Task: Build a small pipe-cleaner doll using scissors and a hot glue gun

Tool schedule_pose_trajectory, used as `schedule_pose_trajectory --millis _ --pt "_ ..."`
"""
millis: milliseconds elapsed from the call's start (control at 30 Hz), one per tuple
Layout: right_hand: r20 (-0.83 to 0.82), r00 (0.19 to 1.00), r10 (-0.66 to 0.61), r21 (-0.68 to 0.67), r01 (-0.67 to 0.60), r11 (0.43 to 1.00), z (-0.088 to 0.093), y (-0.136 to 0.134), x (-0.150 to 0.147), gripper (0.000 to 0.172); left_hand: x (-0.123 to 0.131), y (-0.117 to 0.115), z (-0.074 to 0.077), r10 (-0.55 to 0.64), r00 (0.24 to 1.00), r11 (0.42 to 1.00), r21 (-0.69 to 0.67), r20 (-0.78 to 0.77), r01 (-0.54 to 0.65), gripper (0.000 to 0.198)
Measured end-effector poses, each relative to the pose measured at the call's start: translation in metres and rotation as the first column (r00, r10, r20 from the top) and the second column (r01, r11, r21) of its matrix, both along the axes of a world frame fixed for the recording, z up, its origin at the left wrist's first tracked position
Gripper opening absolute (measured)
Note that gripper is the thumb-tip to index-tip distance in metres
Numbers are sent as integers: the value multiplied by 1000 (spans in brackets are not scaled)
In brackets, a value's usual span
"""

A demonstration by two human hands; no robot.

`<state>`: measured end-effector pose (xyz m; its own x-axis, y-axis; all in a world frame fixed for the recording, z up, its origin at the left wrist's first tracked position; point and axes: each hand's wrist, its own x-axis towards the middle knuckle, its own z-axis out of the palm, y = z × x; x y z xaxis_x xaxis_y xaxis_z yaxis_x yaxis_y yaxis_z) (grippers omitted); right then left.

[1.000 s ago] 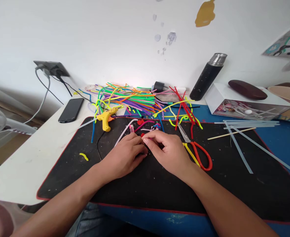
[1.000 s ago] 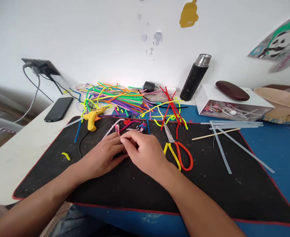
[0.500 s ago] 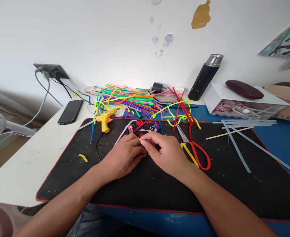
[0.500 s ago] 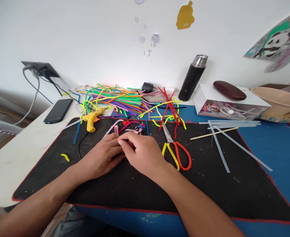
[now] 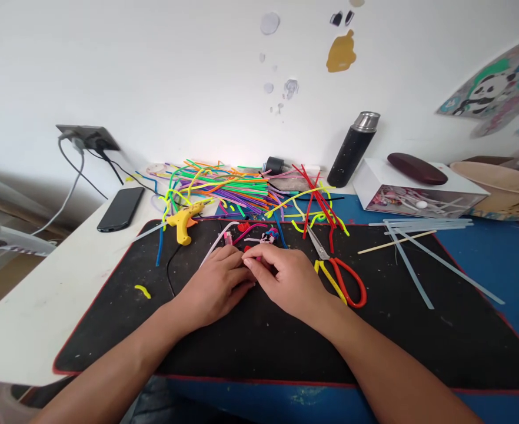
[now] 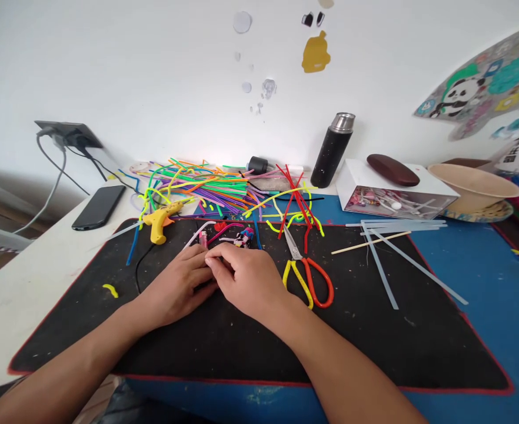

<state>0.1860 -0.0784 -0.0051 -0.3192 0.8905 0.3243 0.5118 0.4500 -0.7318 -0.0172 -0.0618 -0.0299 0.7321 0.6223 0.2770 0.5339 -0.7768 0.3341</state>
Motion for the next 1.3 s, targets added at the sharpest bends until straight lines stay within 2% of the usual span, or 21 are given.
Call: schedule_pose_trajectory --millis 267,633,833,1167,1300 --pt "7 1000 3 -13 -3 1000 1 0 1 15 3 2 2 5 999 1000 -9 33 -5 18" --pt "-55 998 -25 -19 24 1000 -3 5 3 15 -15 10 23 19 997 979 -204 80 -2 11" --pt "-67 997 -49 -17 48 999 -6 8 4 17 -17 11 17 -6 999 971 -238 49 18 13" --pt "-27 1000 -12 -17 12 1000 -5 5 2 14 -14 11 13 -24 1000 968 -251 21 28 7" --pt "-26 1000 -15 -11 15 1000 -5 5 2 14 -12 12 12 6 1000 972 -233 13 -3 5"
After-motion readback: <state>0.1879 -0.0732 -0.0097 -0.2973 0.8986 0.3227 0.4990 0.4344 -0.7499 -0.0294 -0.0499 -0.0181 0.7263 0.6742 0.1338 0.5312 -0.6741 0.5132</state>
